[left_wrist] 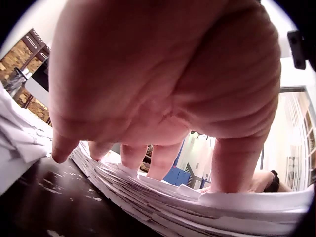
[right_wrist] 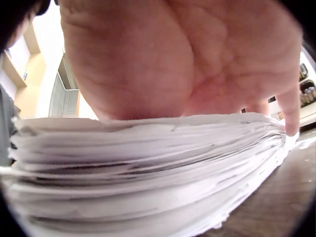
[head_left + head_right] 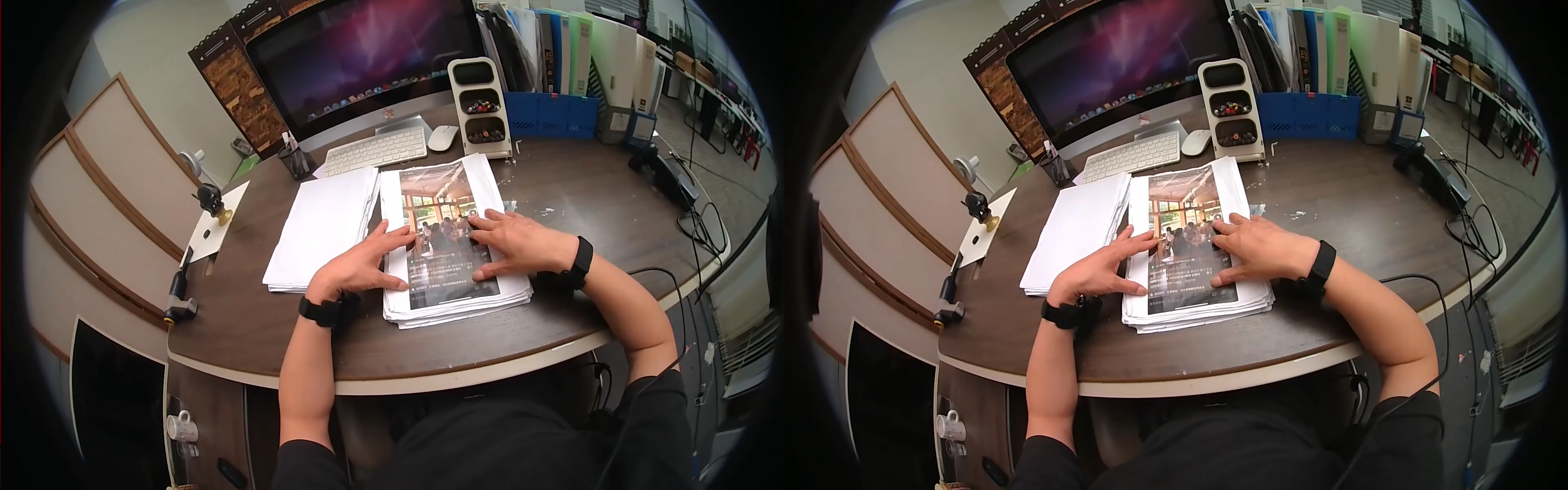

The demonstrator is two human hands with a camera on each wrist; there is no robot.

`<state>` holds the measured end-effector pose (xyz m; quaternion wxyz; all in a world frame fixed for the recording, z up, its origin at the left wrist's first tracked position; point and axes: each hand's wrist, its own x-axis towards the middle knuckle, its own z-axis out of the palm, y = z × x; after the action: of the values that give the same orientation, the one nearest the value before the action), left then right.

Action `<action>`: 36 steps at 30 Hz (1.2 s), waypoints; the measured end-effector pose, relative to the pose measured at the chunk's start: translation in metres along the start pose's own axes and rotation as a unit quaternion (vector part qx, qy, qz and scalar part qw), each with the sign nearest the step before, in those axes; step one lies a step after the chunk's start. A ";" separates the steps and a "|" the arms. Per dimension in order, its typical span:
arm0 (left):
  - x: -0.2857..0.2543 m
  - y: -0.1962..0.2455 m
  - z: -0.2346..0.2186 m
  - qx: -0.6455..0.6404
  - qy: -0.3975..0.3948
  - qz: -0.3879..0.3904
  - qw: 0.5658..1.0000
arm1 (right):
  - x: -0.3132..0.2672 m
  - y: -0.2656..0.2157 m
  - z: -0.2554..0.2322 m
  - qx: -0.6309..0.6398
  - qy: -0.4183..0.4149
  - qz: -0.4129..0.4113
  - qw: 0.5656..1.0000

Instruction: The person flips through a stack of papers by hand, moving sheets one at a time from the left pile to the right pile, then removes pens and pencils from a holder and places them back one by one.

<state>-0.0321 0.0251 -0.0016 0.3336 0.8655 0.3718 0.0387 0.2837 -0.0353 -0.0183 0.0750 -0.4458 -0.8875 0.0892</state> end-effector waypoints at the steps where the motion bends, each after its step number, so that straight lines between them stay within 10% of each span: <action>1: 0.000 -0.002 -0.001 0.004 -0.008 0.002 1.000 | 0.001 0.001 0.000 0.000 -0.002 -0.001 1.000; 14: -0.003 0.000 -0.003 0.027 -0.005 0.016 0.999 | 0.000 0.006 0.002 -0.032 -0.022 -0.020 0.999; 19: -0.009 -0.023 -0.022 -0.119 0.185 0.022 0.975 | -0.001 0.008 0.005 -0.027 -0.002 -0.034 0.999; 22: -0.013 -0.041 -0.031 0.039 0.341 -0.023 0.939 | -0.001 0.006 0.003 -0.022 -0.006 -0.032 0.999; 26: -0.006 -0.041 -0.019 0.194 0.272 -0.203 0.920 | -0.001 0.005 0.001 -0.019 -0.015 -0.033 0.999; 36: -0.004 -0.042 -0.013 0.217 0.301 -0.193 0.909 | 0.000 0.008 0.005 -0.029 -0.005 -0.039 0.999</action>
<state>-0.0652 0.0503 -0.0156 0.0113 0.7753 0.6133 0.1505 0.2891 -0.0308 -0.0248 0.0604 -0.4128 -0.9067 0.0625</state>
